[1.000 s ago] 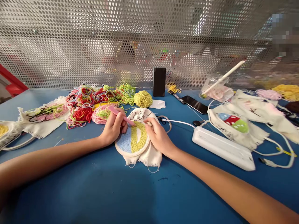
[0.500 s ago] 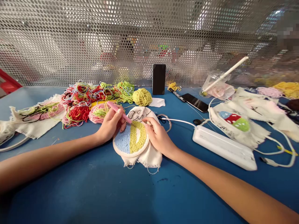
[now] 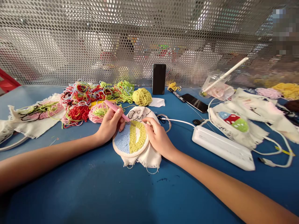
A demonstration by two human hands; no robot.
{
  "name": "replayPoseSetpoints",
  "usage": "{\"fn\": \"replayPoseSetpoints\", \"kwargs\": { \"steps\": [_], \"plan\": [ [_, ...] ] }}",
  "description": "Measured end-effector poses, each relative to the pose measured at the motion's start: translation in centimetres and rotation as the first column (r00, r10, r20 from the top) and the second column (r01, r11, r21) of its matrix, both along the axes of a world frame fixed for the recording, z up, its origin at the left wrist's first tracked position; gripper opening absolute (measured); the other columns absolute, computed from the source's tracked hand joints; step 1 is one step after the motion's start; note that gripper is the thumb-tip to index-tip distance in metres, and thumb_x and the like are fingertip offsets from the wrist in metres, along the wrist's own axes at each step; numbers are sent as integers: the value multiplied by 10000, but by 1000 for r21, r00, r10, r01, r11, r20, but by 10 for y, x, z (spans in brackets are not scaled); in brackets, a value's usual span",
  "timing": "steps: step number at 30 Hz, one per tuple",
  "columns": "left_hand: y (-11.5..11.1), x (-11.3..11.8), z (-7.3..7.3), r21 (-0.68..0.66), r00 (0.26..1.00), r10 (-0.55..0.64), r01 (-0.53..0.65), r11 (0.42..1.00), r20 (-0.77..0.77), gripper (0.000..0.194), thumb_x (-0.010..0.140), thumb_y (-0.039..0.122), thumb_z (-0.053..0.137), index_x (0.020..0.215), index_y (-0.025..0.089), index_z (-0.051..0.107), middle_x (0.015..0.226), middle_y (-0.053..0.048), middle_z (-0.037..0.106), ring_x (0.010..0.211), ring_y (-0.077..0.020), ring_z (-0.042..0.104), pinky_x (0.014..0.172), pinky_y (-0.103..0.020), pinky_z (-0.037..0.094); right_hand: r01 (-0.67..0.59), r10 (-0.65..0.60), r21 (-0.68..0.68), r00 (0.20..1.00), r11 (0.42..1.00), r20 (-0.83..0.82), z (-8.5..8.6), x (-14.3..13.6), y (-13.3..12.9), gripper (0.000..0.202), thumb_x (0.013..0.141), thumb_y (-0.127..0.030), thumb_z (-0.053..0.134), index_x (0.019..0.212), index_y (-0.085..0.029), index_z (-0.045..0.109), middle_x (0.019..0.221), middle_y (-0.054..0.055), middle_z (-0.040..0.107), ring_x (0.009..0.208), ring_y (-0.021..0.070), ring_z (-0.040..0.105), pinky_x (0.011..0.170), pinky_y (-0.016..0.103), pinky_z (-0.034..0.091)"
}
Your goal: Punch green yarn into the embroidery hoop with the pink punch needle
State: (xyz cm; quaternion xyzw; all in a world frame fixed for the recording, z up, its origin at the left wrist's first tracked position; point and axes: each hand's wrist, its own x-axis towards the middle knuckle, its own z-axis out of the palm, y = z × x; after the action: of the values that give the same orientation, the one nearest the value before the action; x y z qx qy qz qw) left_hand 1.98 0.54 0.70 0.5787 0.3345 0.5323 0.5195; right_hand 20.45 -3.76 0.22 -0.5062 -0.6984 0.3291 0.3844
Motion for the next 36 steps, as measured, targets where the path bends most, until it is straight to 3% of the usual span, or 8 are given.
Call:
{"fn": "replayPoseSetpoints", "kwargs": {
  "steps": [15, 22, 29, 36],
  "plan": [
    [3, 0, 0, -34, 997, -10, 12, 999, 77, 283, 823, 423, 531, 804, 196, 363, 531, 92, 458, 303, -30, 414, 273, -141, 303, 0, 0, -24, 1000, 1000, 15, 0, 2, 0, 287, 913, -335, 357, 1098, -179, 512, 812, 33, 563, 604, 122, 470, 568, 264, 357],
    [1, -2, -1, -75, 992, -23, 33, 997, 122, 141, 848, 320, 453, 840, 197, 385, 548, 84, 466, 338, -47, 443, 305, -156, 340, 3, -3, -23, 1000, 1000, 6, 2, 0, -1, 282, 909, -341, 368, 1086, -180, 518, 798, 35, 557, 630, 131, 490, 560, 264, 354],
    [-3, 0, 3, 7, 998, -57, 57, 998, 17, 223, 821, 349, 542, 795, 190, 388, 484, 103, 404, 307, -17, 349, 294, -133, 251, 0, 0, -20, 1000, 1000, 1, 0, 1, 0, 292, 908, -357, 368, 1091, -188, 520, 717, 18, 522, 598, 135, 473, 537, 264, 346],
    [-1, -2, -1, -23, 995, -28, 31, 999, 101, 117, 855, 252, 420, 769, 198, 362, 527, 96, 409, 325, -28, 374, 310, -148, 267, 12, -11, -20, 1000, 1000, 25, 2, 1, -1, 289, 911, -364, 366, 1081, -189, 521, 671, -1, 480, 551, 119, 419, 517, 261, 318]
  ]
}}
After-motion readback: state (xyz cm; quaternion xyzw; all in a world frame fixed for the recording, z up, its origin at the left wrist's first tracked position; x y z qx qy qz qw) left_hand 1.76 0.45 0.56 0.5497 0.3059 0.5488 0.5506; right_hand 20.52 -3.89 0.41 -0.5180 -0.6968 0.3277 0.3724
